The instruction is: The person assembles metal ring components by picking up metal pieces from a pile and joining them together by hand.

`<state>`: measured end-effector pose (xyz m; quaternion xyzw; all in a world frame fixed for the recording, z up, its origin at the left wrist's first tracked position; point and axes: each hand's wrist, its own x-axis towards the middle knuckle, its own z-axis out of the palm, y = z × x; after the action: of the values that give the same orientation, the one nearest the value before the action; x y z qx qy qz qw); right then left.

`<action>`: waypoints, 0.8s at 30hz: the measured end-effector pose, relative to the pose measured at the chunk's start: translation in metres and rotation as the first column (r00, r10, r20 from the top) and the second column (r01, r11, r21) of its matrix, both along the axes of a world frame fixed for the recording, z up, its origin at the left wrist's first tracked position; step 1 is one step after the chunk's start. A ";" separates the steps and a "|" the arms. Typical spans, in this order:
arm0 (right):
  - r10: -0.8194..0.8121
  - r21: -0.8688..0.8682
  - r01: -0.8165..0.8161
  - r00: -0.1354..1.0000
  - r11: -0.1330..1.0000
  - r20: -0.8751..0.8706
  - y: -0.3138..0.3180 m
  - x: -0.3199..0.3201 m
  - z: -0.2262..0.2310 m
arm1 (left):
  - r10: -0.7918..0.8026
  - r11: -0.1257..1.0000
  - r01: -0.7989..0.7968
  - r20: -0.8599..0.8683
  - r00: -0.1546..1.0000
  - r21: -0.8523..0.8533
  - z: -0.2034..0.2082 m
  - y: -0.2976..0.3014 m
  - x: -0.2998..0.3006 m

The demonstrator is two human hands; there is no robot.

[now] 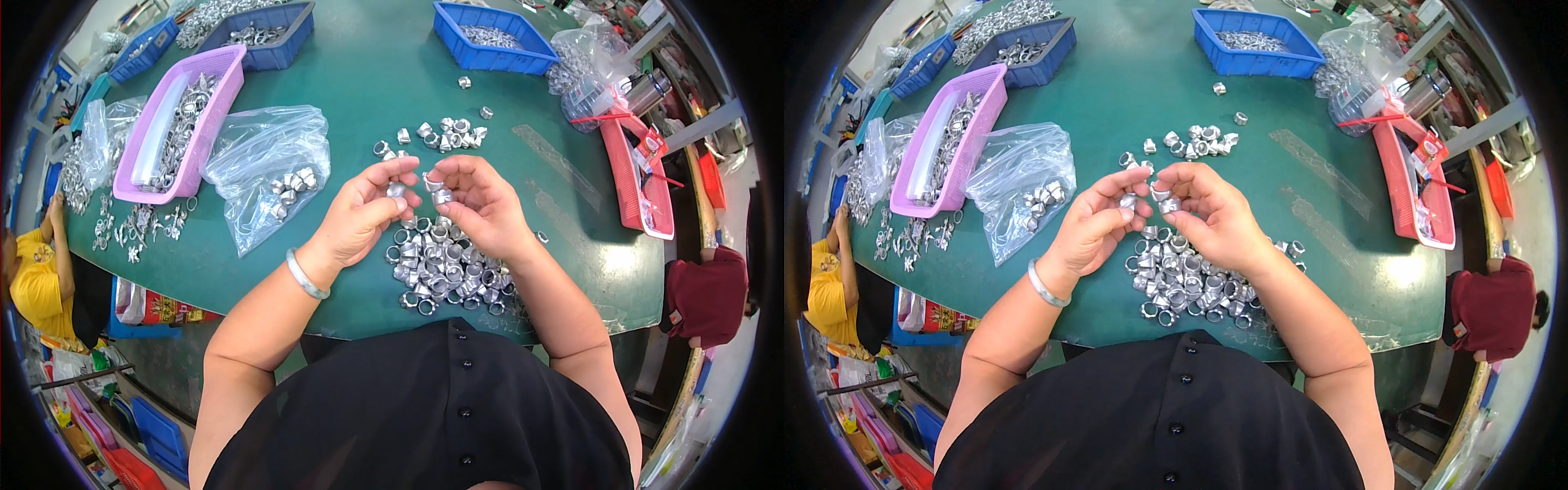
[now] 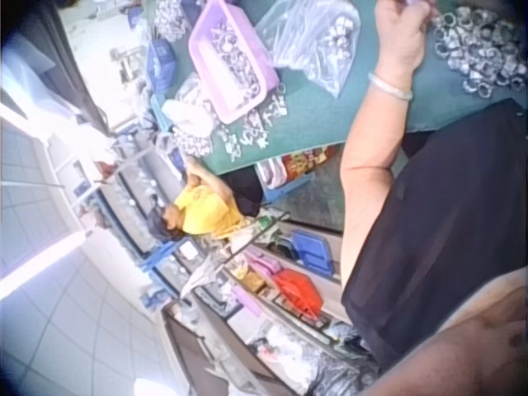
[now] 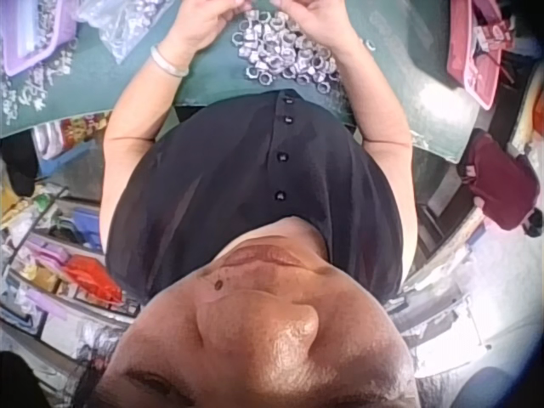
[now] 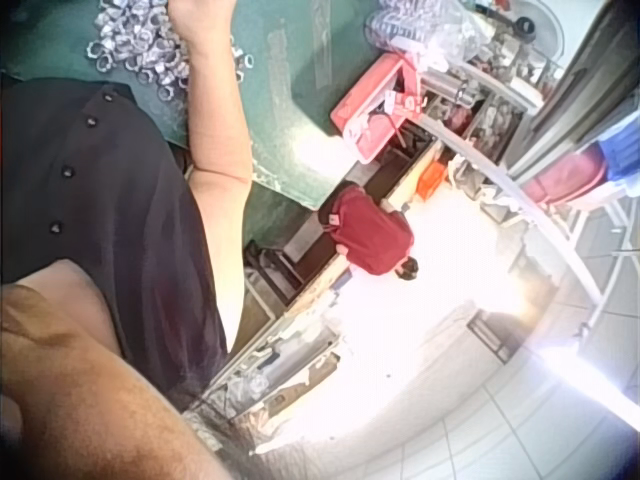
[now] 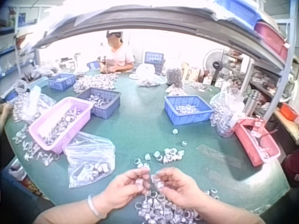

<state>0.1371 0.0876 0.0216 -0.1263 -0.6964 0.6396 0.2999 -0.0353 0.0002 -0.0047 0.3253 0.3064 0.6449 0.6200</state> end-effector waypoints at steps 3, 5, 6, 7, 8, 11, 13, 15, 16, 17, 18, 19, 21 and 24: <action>0.032 0.005 -0.032 0.999 0.999 -0.031 -0.004 -0.003 0.001 | -0.084 0.995 0.086 0.041 0.996 -0.053 -0.001 0.000 -0.001; 0.048 0.023 -0.048 0.999 0.999 -0.023 -0.005 -0.003 0.000 | -0.110 0.993 0.109 -0.026 0.994 -0.038 0.002 -0.001 0.004; 0.057 0.064 -0.056 0.998 0.996 -0.022 -0.005 -0.003 -0.001 | -0.069 0.994 0.063 -0.062 0.996 -0.087 0.005 -0.001 0.008; 0.066 0.104 -0.063 0.998 0.993 -0.020 -0.005 -0.003 -0.003 | -0.069 0.994 0.064 -0.061 0.996 -0.087 0.006 -0.001 0.008; 0.064 0.104 -0.062 0.998 0.993 -0.019 -0.005 -0.003 -0.003 | -0.051 0.996 0.045 -0.090 0.995 -0.075 0.006 -0.001 0.009; 0.037 0.138 -0.033 0.999 0.990 -0.022 -0.007 -0.004 -0.003 | -0.005 1.000 0.003 -0.137 0.991 -0.016 0.003 -0.001 0.008; 0.027 0.103 -0.020 0.997 0.994 -0.067 -0.008 -0.004 0.002 | 0.020 0.999 -0.016 -0.152 0.988 0.028 0.001 -0.001 0.007; 0.006 0.122 0.001 0.998 0.993 -0.058 -0.008 -0.004 0.006 | 0.039 0.999 -0.034 -0.187 0.982 0.027 0.000 -0.001 0.007; -0.016 0.141 0.022 0.999 0.990 -0.050 -0.007 -0.003 0.007 | 0.038 0.999 -0.034 -0.187 0.982 0.027 -0.001 -0.001 0.007; -0.016 0.141 0.023 0.999 0.990 -0.050 -0.007 -0.002 0.007 | 0.032 0.999 -0.026 -0.188 0.982 0.034 -0.001 -0.001 0.006; -0.027 0.126 0.029 0.999 0.992 -0.021 -0.007 -0.001 0.008 | 0.027 0.999 -0.020 -0.190 0.981 0.041 -0.002 -0.002 0.006; -0.037 0.110 0.036 0.999 0.993 0.007 -0.007 0.000 0.008 | 0.028 0.999 -0.020 -0.190 0.981 0.042 -0.002 -0.001 0.006; -0.041 0.110 0.040 0.999 0.993 0.003 -0.007 0.001 0.006 | 0.064 0.994 -0.042 -0.241 0.968 0.098 -0.002 0.000 0.008; -0.050 0.102 0.050 0.999 0.994 0.000 -0.007 0.003 0.004 | 0.028 0.998 -0.015 -0.253 0.967 0.053 0.000 -0.001 0.008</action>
<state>0.1402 0.0808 0.0253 -0.1292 -0.7252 0.5954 0.3209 -0.0278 -0.0011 -0.0043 0.4173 0.3703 0.6123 0.5602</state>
